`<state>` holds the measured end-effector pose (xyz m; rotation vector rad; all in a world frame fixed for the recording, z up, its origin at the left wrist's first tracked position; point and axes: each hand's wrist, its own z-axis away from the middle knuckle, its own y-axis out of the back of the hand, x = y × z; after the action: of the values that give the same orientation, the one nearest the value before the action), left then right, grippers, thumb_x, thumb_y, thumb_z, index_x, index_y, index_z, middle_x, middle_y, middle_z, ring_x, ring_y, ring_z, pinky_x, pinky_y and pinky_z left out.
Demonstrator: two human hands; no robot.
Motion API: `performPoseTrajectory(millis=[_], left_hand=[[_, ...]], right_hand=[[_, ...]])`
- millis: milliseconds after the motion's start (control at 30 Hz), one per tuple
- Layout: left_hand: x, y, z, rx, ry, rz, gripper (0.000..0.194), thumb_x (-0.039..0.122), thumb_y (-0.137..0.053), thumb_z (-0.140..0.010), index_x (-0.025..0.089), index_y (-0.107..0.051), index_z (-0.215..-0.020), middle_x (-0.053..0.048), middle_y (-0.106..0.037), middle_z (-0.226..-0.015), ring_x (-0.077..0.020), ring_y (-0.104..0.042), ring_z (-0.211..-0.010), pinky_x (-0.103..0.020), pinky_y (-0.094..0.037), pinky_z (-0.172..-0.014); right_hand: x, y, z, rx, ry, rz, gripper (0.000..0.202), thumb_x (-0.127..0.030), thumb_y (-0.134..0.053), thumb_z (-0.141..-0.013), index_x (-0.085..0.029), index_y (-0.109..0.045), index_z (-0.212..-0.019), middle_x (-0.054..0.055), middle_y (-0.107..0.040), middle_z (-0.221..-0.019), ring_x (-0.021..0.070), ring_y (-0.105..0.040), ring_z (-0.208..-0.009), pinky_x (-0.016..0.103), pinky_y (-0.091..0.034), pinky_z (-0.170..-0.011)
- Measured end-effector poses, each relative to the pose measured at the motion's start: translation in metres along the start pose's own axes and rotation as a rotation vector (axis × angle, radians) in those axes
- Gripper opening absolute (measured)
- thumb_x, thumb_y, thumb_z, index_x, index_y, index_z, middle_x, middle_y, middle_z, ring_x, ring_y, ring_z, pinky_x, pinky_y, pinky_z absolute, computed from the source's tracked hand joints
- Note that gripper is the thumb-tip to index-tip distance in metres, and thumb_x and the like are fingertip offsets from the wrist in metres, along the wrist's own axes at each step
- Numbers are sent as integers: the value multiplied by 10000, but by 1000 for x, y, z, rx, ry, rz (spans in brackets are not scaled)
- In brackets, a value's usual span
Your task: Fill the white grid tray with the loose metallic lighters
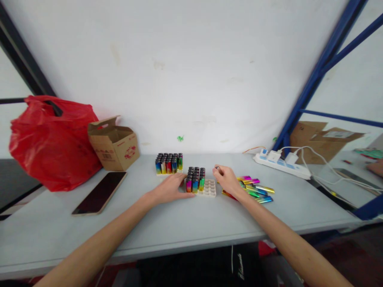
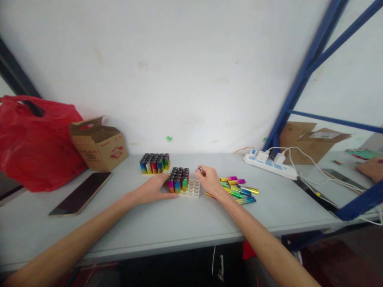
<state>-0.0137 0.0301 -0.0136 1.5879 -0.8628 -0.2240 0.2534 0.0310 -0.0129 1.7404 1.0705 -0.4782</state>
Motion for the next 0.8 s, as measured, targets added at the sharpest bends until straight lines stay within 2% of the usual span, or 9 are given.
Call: performPoseTrajectory(millis=[133, 267, 367, 433, 567, 667, 800], left_hand=[[3, 3, 1, -10, 11, -7, 623, 744, -669, -807, 172, -625, -1048, -100, -707, -1041, -294, -687, -911, -370, -525, -803], [5, 4, 1, -5, 2, 9, 613, 732, -683, -802, 172, -627, -1045, -102, -709, -1045, -301, -684, -937, -376, -528, -809], [4, 3, 1, 3, -3, 24, 600, 724, -692, -799, 176, -634, -1039, -97, -712, -1043, -302, -689, -936, -380, -529, -817], [2, 1, 1, 9, 1, 23, 610, 734, -691, -794, 177, -636, -1035, -99, -713, -1046, -303, -690, -935, -385, -530, -824], [-2, -2, 0, 7, 5, 11, 654, 760, -684, -784, 177, -631, -1078, -109, -717, -1084, -305, -685, -971, -391, -528, -861], [-3, -3, 0, -6, -1, -2, 664, 762, -671, -798, 179, -621, -1112, -112, -716, -1101, -305, -685, -994, -385, -524, -874], [0, -1, 0, 3, 6, -7, 632, 754, -677, -794, 176, -628, -1043, -105, -713, -1037, -307, -687, -932, -379, -521, -806]], right_hand=[[-8, 7, 3, -38, 39, 5, 370, -518, -465, -1002, -224, -480, -779, -57, -446, -619, 132, -428, -592, 266, -316, -589], [-15, 14, 4, -136, 111, -32, 367, -505, -393, -1063, -225, -509, -856, -25, -548, -724, 147, -512, -650, 266, -385, -629], [-17, 17, 5, -138, 248, 69, 407, -506, -420, -1062, -215, -534, -801, 18, -584, -817, 166, -550, -755, 282, -416, -716], [-18, 17, 6, -147, 296, 164, 431, -506, -450, -1055, -213, -519, -747, 10, -570, -775, 164, -534, -734, 283, -395, -708], [-19, 15, 9, -249, 246, 180, 451, -513, -459, -1054, -211, -530, -726, -24, -578, -645, 141, -503, -605, 269, -353, -624], [-18, 15, 11, -281, 234, 118, 449, -512, -507, -1035, -204, -551, -712, -5, -656, -668, 150, -583, -633, 257, -389, -628], [-15, 15, 11, -358, 239, 105, 397, -506, -564, -1013, -194, -623, -776, 15, -718, -721, 157, -633, -641, 248, -422, -616]])
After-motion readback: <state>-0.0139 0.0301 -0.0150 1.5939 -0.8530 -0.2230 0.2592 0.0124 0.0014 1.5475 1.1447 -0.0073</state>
